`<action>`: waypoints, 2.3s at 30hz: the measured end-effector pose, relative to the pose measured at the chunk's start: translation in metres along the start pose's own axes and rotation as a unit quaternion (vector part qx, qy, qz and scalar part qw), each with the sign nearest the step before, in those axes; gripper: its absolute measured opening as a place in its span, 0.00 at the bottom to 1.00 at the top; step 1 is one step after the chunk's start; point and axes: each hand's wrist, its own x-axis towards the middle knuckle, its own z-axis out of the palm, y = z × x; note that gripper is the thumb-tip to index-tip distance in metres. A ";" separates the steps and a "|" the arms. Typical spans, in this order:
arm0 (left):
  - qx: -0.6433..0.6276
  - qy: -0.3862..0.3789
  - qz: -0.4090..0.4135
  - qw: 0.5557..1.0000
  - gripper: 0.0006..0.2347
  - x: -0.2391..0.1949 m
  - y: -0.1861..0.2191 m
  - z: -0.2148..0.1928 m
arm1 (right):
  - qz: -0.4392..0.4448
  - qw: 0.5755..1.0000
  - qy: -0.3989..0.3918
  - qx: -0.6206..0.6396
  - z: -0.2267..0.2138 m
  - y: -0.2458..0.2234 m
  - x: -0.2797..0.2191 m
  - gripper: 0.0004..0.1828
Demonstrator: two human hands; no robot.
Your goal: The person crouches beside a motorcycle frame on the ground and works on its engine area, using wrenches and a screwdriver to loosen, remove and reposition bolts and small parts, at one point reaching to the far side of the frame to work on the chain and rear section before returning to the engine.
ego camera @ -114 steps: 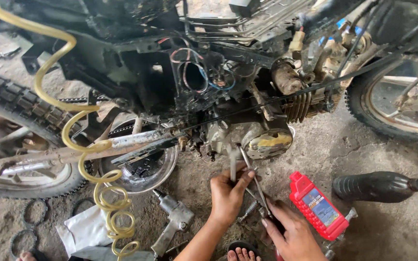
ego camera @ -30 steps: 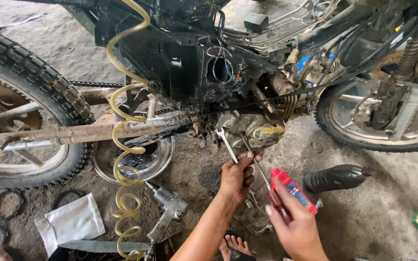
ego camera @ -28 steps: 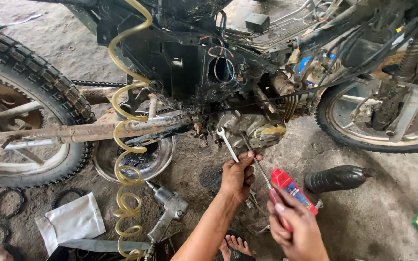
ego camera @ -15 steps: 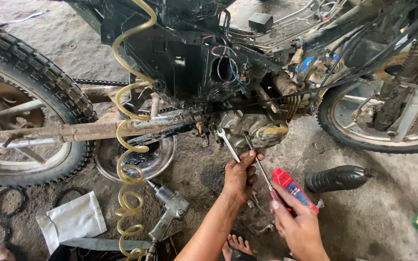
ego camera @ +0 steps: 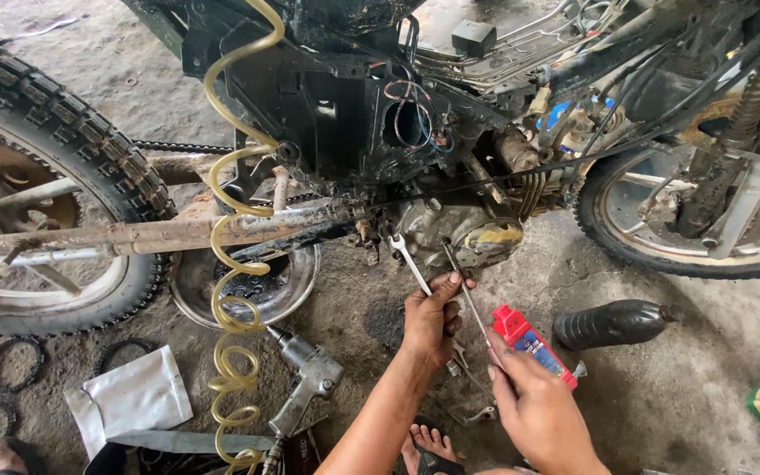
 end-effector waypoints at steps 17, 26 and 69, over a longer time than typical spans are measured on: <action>0.458 0.102 0.543 0.697 0.04 0.045 -0.003 -0.068 | 0.347 0.604 -0.023 0.718 0.003 -0.008 0.002 0.23; 0.647 0.010 0.619 0.446 0.06 0.076 0.033 -0.074 | 0.320 0.541 -0.045 0.777 0.016 0.011 0.000 0.23; 0.684 -0.037 0.616 0.388 0.19 0.064 0.067 -0.037 | 0.270 0.472 -0.086 0.834 0.019 0.015 0.002 0.27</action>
